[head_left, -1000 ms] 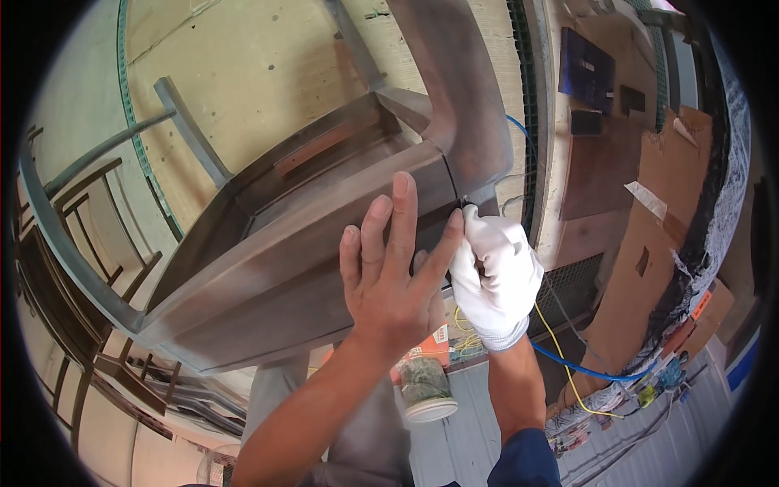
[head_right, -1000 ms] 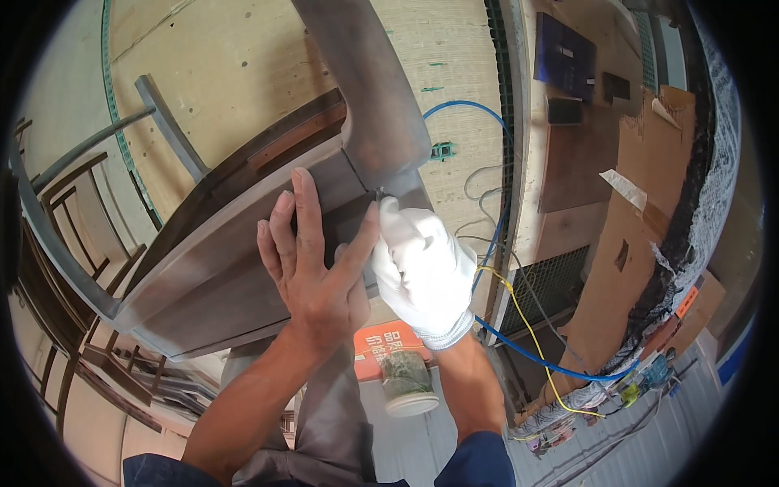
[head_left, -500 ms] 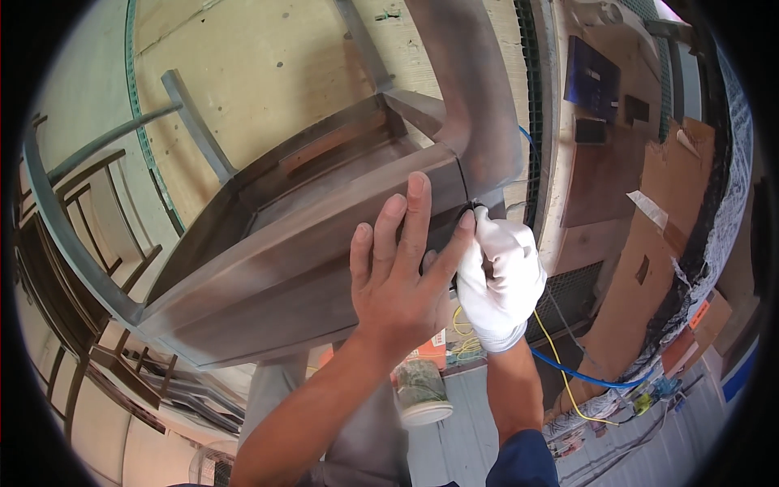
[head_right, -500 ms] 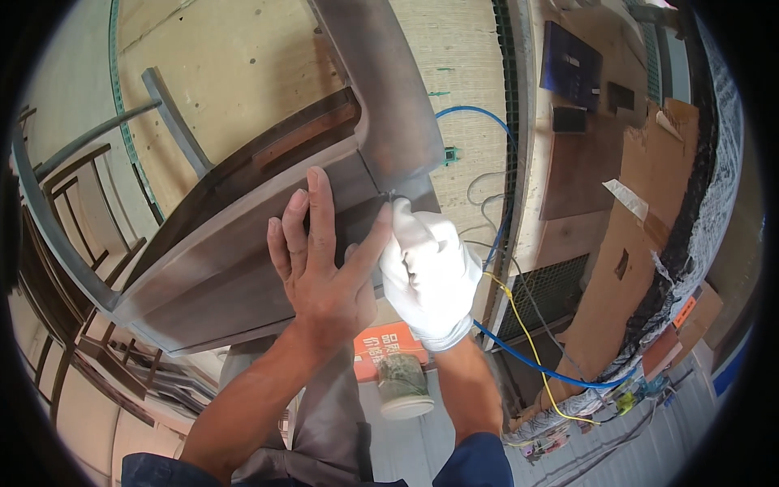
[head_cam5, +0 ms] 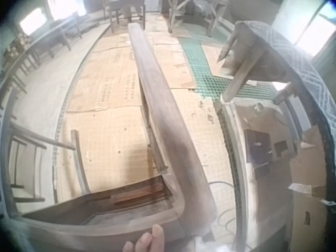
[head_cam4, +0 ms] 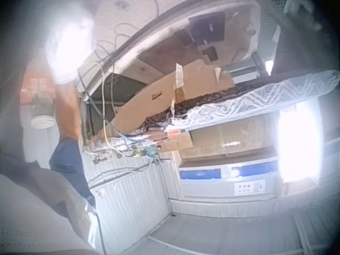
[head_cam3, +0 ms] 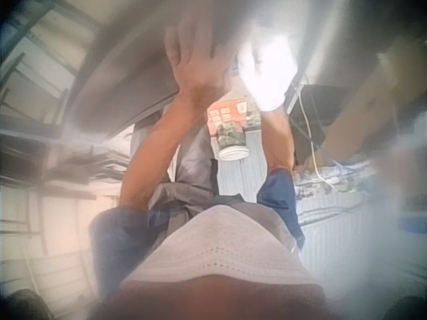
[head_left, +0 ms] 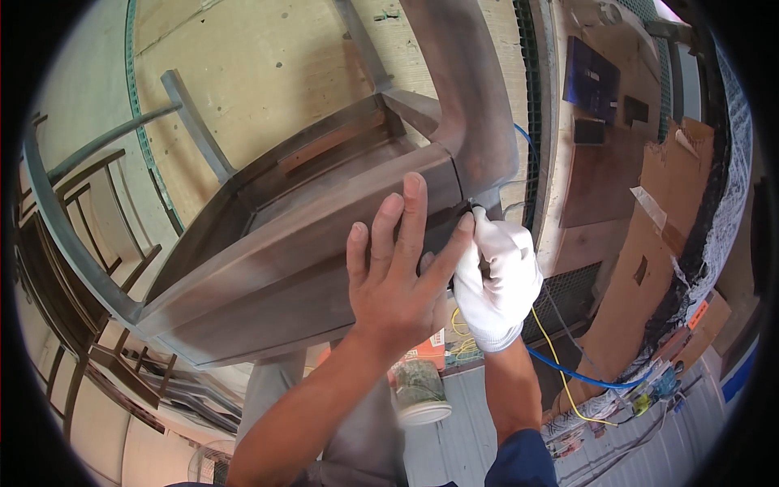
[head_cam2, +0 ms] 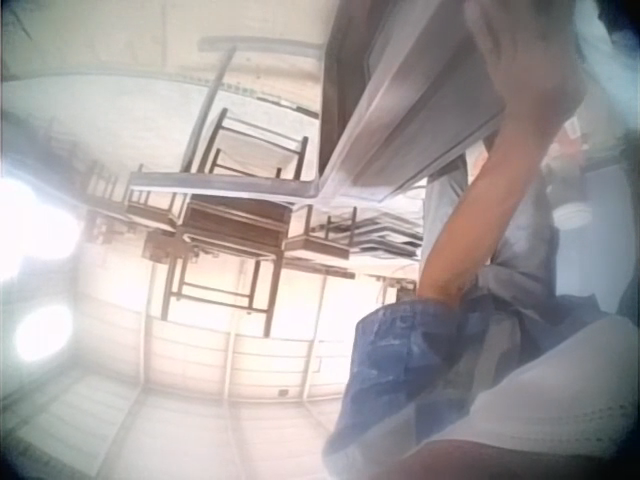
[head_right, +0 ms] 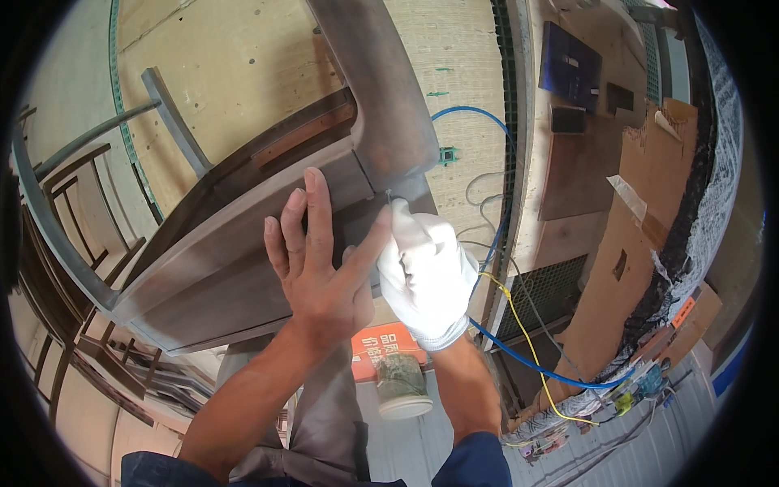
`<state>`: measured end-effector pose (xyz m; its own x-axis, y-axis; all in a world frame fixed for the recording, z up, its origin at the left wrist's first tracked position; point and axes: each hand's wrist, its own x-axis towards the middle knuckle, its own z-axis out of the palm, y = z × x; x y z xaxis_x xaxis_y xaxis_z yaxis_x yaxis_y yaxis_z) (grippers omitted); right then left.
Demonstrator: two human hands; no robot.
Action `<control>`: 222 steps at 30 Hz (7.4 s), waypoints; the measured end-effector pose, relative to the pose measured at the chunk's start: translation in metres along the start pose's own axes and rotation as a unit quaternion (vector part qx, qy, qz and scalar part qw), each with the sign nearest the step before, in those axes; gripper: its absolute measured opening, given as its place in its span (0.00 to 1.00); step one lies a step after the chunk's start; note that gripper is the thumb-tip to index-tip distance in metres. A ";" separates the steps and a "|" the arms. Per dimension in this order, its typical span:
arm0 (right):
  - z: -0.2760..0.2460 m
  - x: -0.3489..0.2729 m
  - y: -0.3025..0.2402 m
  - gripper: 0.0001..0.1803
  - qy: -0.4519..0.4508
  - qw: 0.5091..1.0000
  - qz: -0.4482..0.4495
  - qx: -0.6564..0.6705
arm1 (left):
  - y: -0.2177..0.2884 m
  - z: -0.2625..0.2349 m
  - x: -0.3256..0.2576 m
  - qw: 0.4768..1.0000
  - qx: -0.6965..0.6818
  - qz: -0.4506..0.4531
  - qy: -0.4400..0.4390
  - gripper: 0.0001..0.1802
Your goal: The person sands a wooden chair with a sanding block, blows dust off with an air blow gun, scrapes chair joints with a utility knife, and sands the surfaces with sandpaper.
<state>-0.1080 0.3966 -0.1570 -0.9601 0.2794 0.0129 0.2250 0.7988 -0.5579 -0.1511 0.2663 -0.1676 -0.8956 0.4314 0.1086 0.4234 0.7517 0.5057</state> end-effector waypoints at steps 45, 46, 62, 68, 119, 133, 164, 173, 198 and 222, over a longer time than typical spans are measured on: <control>-0.003 0.006 0.004 0.17 -0.002 0.998 -0.057 0.004 | -0.003 -0.003 -0.005 0.999 -0.034 0.002 -0.008 0.25; -0.003 0.007 0.006 0.18 -0.004 0.997 -0.077 0.007 | -0.003 -0.003 -0.004 0.999 -0.034 0.002 -0.009 0.25; 0.005 -0.004 -0.003 0.21 0.043 0.999 0.018 0.013 | -0.001 0.002 -0.004 0.999 -0.030 -0.005 0.018 0.23; -0.005 -0.001 -0.012 0.22 0.038 0.999 -0.010 0.003 | -0.010 -0.011 -0.004 0.998 -0.045 0.006 -0.034 0.26; -0.328 -0.212 -0.036 0.58 -0.043 0.836 0.348 0.421 | 0.136 -0.027 -0.051 0.819 -0.314 -0.104 -0.469 0.22; -0.090 -0.154 -0.128 0.14 -0.091 0.813 0.323 0.475 | -0.024 -0.187 -0.055 0.628 -0.445 -0.287 -0.571 0.46; 0.000 -0.128 -0.199 0.13 0.020 0.754 0.364 0.546 | -0.108 -0.192 -0.066 0.709 -0.507 -0.235 -0.430 0.06; -0.028 -0.077 -0.175 0.54 -0.139 0.967 0.118 0.179 | -0.085 -0.178 -0.004 0.805 -0.264 -0.140 -0.513 0.09; 0.018 -0.015 -0.099 0.44 0.076 0.983 0.148 -0.074 | -0.121 -0.094 0.041 0.984 0.044 0.046 -0.169 0.10; 0.000 0.007 -0.096 0.46 0.077 0.973 0.215 0.044 | -0.128 -0.101 0.038 0.973 0.100 0.019 -0.209 0.16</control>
<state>-0.1364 0.3221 -0.1030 -0.7431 0.6589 -0.1164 0.5781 0.5446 -0.6077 -0.2527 0.1366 -0.1420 -0.7627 0.5945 -0.2545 0.5106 0.7951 0.3273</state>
